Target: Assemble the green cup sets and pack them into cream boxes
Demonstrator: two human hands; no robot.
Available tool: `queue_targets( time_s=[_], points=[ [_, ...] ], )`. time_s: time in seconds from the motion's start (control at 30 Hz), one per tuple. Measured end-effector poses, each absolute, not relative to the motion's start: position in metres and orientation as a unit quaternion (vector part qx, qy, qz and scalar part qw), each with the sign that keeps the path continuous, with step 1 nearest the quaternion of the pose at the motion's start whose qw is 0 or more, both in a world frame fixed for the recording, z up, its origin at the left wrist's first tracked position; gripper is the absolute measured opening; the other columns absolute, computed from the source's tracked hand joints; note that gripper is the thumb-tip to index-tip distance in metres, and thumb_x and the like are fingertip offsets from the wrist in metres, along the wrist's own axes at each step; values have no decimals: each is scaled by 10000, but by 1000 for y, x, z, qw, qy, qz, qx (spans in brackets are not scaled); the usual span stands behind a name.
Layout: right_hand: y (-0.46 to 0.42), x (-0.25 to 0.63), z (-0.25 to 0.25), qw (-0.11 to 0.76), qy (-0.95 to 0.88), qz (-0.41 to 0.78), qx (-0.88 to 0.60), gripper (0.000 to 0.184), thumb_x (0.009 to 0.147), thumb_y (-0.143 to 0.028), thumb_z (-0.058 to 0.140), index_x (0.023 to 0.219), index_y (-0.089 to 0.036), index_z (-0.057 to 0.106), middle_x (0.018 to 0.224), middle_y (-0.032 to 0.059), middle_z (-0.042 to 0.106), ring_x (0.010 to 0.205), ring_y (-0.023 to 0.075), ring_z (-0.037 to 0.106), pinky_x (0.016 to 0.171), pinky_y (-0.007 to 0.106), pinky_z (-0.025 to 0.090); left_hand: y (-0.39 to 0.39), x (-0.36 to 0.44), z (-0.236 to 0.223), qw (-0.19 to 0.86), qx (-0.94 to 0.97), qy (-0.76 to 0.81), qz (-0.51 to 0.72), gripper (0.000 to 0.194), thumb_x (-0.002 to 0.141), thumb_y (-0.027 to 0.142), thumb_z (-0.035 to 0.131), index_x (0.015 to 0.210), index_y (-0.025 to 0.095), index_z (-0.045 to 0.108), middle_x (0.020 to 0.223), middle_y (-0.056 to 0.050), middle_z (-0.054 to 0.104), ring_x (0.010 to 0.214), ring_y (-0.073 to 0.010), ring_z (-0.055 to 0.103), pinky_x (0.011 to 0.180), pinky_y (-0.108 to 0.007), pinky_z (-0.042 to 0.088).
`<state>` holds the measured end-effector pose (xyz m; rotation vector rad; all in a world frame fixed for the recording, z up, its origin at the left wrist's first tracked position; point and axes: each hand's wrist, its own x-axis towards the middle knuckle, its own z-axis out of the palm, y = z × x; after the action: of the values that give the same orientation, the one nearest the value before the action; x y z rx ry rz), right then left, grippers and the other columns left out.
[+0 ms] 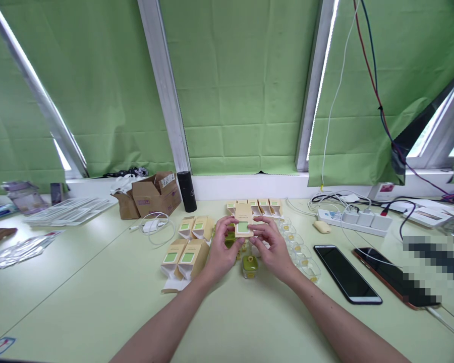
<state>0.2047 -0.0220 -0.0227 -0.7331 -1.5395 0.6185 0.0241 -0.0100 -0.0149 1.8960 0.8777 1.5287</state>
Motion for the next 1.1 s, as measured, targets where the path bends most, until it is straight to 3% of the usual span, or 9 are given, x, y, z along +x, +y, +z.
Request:
queue_targets(
  time_s=[0.47, 0.7, 0.8, 0.9, 1.0, 1.1],
  points=[
    [-22, 205, -23, 612, -665, 282, -321, 193, 994, -373, 651, 1142, -287, 739, 1373, 93, 498, 934, 174, 695, 850, 387, 605, -8, 25, -18, 290, 693, 334, 569, 335, 951, 319, 695, 1265, 301, 579, 1398, -77, 527, 1209, -238, 591, 1030, -405, 521],
    [-22, 204, -23, 614, -667, 271, -323, 192, 987, -370, 651, 1125, -276, 748, 1345, 103, 522, 1066, 220, 665, 857, 382, 607, -11, 26, -16, 283, 696, 336, 568, 323, 966, 329, 676, 1265, 297, 557, 1384, -75, 530, 1222, -240, 581, 1069, -431, 498],
    [-26, 204, -19, 604, -675, 261, -333, 217, 996, -364, 637, 1169, -289, 743, 1407, 115, 497, 1025, 218, 673, 870, 409, 609, -13, 25, -14, 270, 706, 335, 563, 358, 969, 340, 672, 1297, 295, 534, 1407, -86, 528, 1284, -258, 558, 1112, -457, 473],
    [-28, 204, -18, 594, -686, 233, -351, 225, 994, -354, 637, 1186, -308, 745, 1507, 120, 452, 1175, 278, 640, 956, 466, 591, -14, 24, -13, 243, 718, 337, 558, 424, 970, 352, 670, 1358, 297, 508, 1422, -98, 530, 1346, -277, 527, 1160, -486, 436],
    [-28, 204, -20, 582, -703, 199, -357, 233, 998, -329, 625, 1195, -321, 748, 1591, 100, 398, 1367, 323, 537, 1113, 537, 497, -15, 23, -12, 208, 727, 351, 551, 449, 992, 368, 638, 1415, 305, 500, 1457, -103, 510, 1378, -289, 502, 1180, -501, 408],
    [-26, 205, -25, 562, -727, 173, -355, 266, 1006, -304, 599, 1233, -321, 737, 1616, 93, 390, 1461, 335, 451, 1165, 558, 439, -16, 24, -14, 191, 733, 360, 545, 453, 1015, 384, 602, 1448, 301, 500, 1495, -106, 482, 1410, -293, 472, 1195, -498, 388]
  ],
)
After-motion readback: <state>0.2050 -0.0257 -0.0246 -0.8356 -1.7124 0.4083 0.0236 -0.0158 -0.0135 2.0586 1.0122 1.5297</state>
